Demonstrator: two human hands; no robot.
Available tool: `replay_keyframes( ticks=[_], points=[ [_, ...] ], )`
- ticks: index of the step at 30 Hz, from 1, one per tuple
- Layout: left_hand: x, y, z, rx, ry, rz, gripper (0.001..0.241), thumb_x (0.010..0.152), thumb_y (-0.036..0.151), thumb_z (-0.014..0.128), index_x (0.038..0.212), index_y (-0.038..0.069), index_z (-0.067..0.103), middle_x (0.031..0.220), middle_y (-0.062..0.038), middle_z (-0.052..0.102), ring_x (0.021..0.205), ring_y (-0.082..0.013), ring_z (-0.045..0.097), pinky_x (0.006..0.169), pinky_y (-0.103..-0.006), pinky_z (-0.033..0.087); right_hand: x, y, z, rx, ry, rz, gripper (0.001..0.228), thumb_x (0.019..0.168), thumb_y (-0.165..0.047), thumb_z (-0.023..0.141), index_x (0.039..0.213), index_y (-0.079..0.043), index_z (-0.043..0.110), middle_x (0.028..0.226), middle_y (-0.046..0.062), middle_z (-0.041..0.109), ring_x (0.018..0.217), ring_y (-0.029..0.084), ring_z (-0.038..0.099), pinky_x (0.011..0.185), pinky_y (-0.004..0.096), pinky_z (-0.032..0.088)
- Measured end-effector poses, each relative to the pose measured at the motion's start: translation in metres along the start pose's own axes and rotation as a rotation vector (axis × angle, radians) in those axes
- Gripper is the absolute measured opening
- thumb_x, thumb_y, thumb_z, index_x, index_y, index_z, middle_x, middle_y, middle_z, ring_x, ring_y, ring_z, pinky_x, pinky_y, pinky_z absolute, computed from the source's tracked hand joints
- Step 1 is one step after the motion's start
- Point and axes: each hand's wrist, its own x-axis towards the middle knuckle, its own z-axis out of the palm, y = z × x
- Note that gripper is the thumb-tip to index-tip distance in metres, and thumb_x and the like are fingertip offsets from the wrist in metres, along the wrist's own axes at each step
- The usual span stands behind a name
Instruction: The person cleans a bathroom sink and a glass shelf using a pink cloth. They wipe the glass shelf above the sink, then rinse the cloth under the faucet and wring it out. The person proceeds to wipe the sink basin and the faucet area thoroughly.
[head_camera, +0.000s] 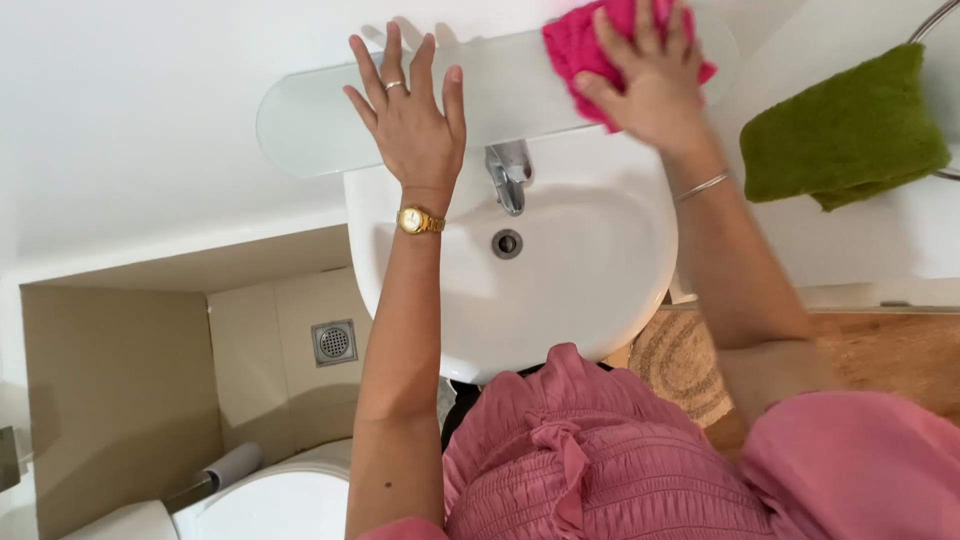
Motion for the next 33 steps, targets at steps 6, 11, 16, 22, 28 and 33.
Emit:
replay_keyframes(
  ticks=[6, 11, 16, 22, 28, 33],
  points=[
    [-0.001, -0.009, 0.004, -0.035, 0.024, -0.074, 0.062, 0.109, 0.058, 0.021, 0.152, 0.032, 0.056, 0.168, 0.006, 0.034, 0.162, -0.0295, 0.012, 0.130, -0.0682, 0.016, 0.026, -0.104, 0.079, -0.117, 0.184, -0.236, 0.068, 0.101, -0.068, 0.047, 0.162, -0.044, 0.033, 0.169, 0.008, 0.010, 0.149, 0.051, 0.004, 0.111, 0.078, 0.021],
    [0.000, -0.017, -0.001, -0.097, 0.018, -0.100, 0.066, 0.107, 0.060, 0.020, 0.149, 0.027, 0.060, 0.166, 0.003, 0.035, 0.160, -0.0302, 0.007, 0.128, -0.0688, 0.009, 0.034, -0.120, 0.102, 0.001, 0.329, -0.451, 0.051, 0.108, -0.055, 0.045, 0.154, -0.035, 0.052, 0.166, 0.004, 0.024, 0.150, 0.048, 0.016, 0.112, 0.077, 0.024],
    [-0.001, -0.008, -0.005, 0.023, 0.011, 0.002, 0.059, 0.107, 0.058, 0.036, 0.137, 0.023, 0.073, 0.161, -0.002, 0.038, 0.154, -0.0343, 0.007, 0.122, -0.0722, 0.010, 0.030, -0.062, 0.088, -0.068, 0.314, -0.410, 0.058, 0.102, -0.059, 0.050, 0.153, -0.032, 0.054, 0.164, 0.005, 0.033, 0.147, 0.044, 0.021, 0.109, 0.072, 0.028],
    [0.000, -0.005, -0.001, 0.049, 0.011, 0.103, 0.057, 0.108, 0.053, 0.036, 0.123, 0.016, 0.077, 0.143, -0.009, 0.062, 0.149, -0.0334, 0.011, 0.116, -0.0733, 0.006, 0.002, 0.057, 0.043, -0.080, 0.424, -0.222, 0.052, 0.114, -0.043, 0.053, 0.156, -0.013, 0.057, 0.164, 0.018, 0.032, 0.144, 0.054, 0.022, 0.113, 0.071, 0.021],
    [0.001, -0.004, 0.004, 0.069, -0.008, 0.079, 0.056, 0.107, 0.054, 0.036, 0.130, 0.020, 0.073, 0.144, -0.003, 0.062, 0.149, -0.0324, 0.016, 0.117, -0.0737, 0.011, 0.005, 0.028, 0.049, -0.127, 0.372, 0.219, 0.067, 0.108, -0.055, 0.040, 0.163, -0.017, 0.045, 0.164, 0.021, 0.018, 0.143, 0.054, 0.009, 0.110, 0.079, 0.017],
    [0.006, -0.008, -0.011, 0.062, -0.181, 0.100, 0.069, 0.106, 0.061, 0.025, 0.140, 0.018, 0.066, 0.150, -0.008, 0.057, 0.148, -0.0355, 0.014, 0.114, -0.0737, 0.011, -0.001, -0.067, 0.067, -0.152, 0.268, -0.231, 0.077, 0.097, -0.073, 0.052, 0.160, -0.030, 0.043, 0.166, 0.014, 0.021, 0.147, 0.049, 0.011, 0.109, 0.077, 0.026]
  ],
)
